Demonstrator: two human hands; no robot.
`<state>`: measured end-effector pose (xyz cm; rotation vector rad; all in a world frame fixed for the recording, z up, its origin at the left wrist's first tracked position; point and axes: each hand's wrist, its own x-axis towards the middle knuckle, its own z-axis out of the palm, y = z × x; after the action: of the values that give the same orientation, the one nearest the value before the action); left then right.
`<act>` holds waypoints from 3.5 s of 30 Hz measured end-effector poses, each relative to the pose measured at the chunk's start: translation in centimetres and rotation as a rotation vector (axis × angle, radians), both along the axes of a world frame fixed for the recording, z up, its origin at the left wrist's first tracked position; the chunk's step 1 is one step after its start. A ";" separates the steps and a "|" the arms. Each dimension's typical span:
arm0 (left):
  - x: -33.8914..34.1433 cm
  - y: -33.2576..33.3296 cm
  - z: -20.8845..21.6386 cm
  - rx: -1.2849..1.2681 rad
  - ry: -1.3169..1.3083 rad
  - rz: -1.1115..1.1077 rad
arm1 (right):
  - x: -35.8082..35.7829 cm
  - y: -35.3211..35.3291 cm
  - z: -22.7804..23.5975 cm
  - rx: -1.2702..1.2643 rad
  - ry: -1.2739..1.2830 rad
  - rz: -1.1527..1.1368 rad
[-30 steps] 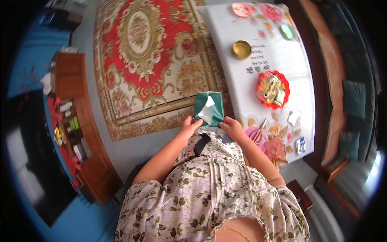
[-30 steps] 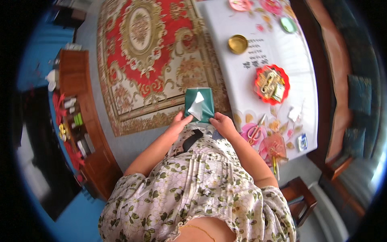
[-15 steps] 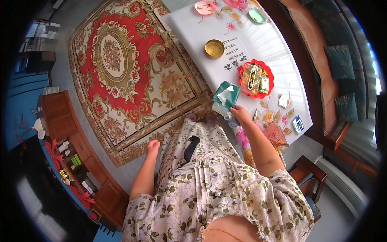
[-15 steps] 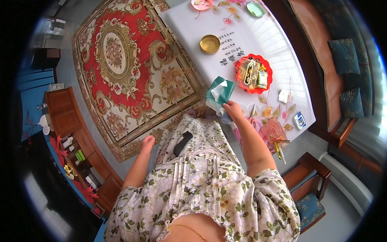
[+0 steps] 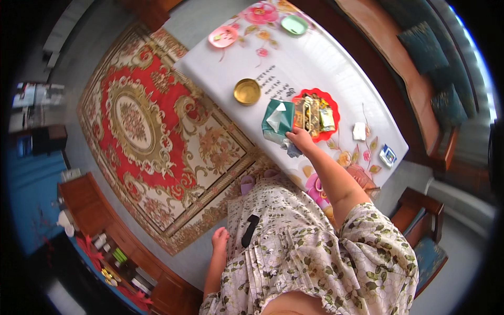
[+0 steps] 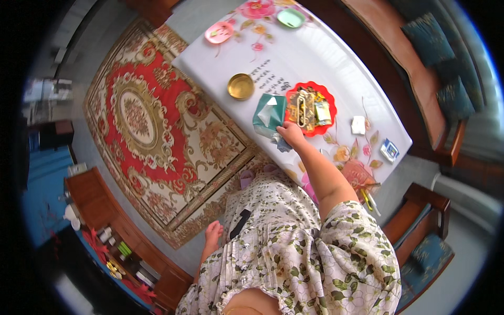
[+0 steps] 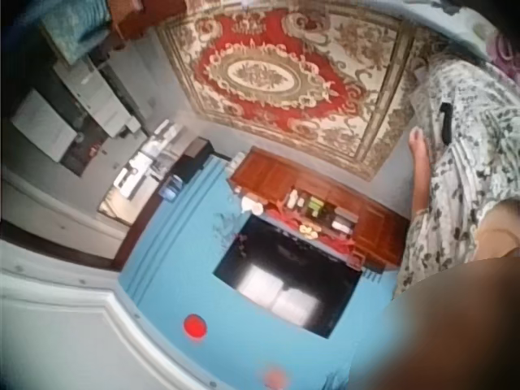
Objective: The person walks to a cabinet, retrieves a small box, and returns to a table. They then use a cloth to wipe a digital thermometer and a pair of scissors, placing them back on the table.
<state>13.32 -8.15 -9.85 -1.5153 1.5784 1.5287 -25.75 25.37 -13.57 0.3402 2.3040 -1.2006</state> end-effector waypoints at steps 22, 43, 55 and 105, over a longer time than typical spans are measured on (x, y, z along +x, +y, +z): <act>-9.3 -0.1 0.6 0.088 0.006 -0.264 | 10.8 15.1 3.5 0.168 0.029 -0.433; -8.4 1.9 1.4 0.050 -0.012 -0.239 | 16.1 8.5 2.5 0.449 -0.042 0.534; -4.6 1.5 -2.1 -0.113 0.196 -0.111 | 8.2 9.0 3.9 0.722 -0.168 0.600; 35.3 -11.6 -4.4 -0.370 -0.304 0.815 | 32.4 -97.1 5.8 0.011 0.389 1.961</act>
<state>48.67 -19.73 -14.20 -2.6819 1.1495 1.2909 6.68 -71.71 -7.72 -1.8121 1.5613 -0.1113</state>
